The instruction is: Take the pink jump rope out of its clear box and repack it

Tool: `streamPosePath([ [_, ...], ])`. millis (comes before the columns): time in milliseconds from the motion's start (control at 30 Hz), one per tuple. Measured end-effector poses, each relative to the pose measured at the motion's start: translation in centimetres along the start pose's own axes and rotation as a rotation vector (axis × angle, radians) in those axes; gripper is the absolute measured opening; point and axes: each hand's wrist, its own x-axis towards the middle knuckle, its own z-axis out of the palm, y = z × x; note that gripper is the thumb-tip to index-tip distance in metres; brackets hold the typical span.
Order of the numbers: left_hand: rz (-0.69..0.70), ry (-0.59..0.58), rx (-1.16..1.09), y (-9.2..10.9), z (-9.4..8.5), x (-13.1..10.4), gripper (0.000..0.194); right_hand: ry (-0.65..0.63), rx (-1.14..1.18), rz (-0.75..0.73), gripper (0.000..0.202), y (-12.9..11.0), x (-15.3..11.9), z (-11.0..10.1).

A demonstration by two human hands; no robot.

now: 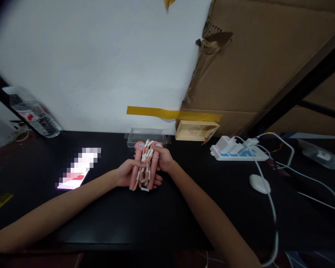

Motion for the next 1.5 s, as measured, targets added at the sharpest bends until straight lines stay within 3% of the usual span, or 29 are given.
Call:
streamPosePath([
  [300, -0.001, -0.044, -0.041, -0.1, 1.1, 0.2, 0.051, -0.191, 0.12, -0.027, 0.062, -0.3, -0.5, 1.4],
  [400, 0.013, -0.034, -0.064, -0.2, 1.2, 0.1, 0.053, -0.121, 0.12, -0.013, 0.056, -0.6, -0.5, 0.9],
  [600, 0.12, 0.068, -0.094, -0.6, 0.9, 0.4, 0.046, 0.049, 0.221, -0.155, 0.056, -1.3, -0.4, 0.6],
  [733, 0.137, 0.128, -0.094, -0.8, 0.7, 0.7, 0.037, 0.034, 0.197, -0.144, 0.058, -1.3, -0.2, 0.7],
  [1000, 0.095, 0.088, -0.148, -0.8, 1.2, 0.4, 0.04, -0.078, 0.195, -0.12, 0.06, -0.6, 0.0, 0.5],
  [1300, 0.087, 0.095, -0.164, -1.0, 1.0, 0.5, 0.041, -0.045, 0.163, -0.106, 0.055, -0.4, 0.3, 0.8],
  [1400, 0.097, 0.098, -0.143, -1.0, 1.2, 0.5, 0.04, -0.072, 0.166, -0.1, 0.064, -0.4, 0.4, 0.5],
  [1500, 0.104, 0.104, -0.117, -1.0, 1.4, 0.6, 0.038, -0.078, 0.189, -0.084, 0.086, -0.8, 0.4, 0.6],
])
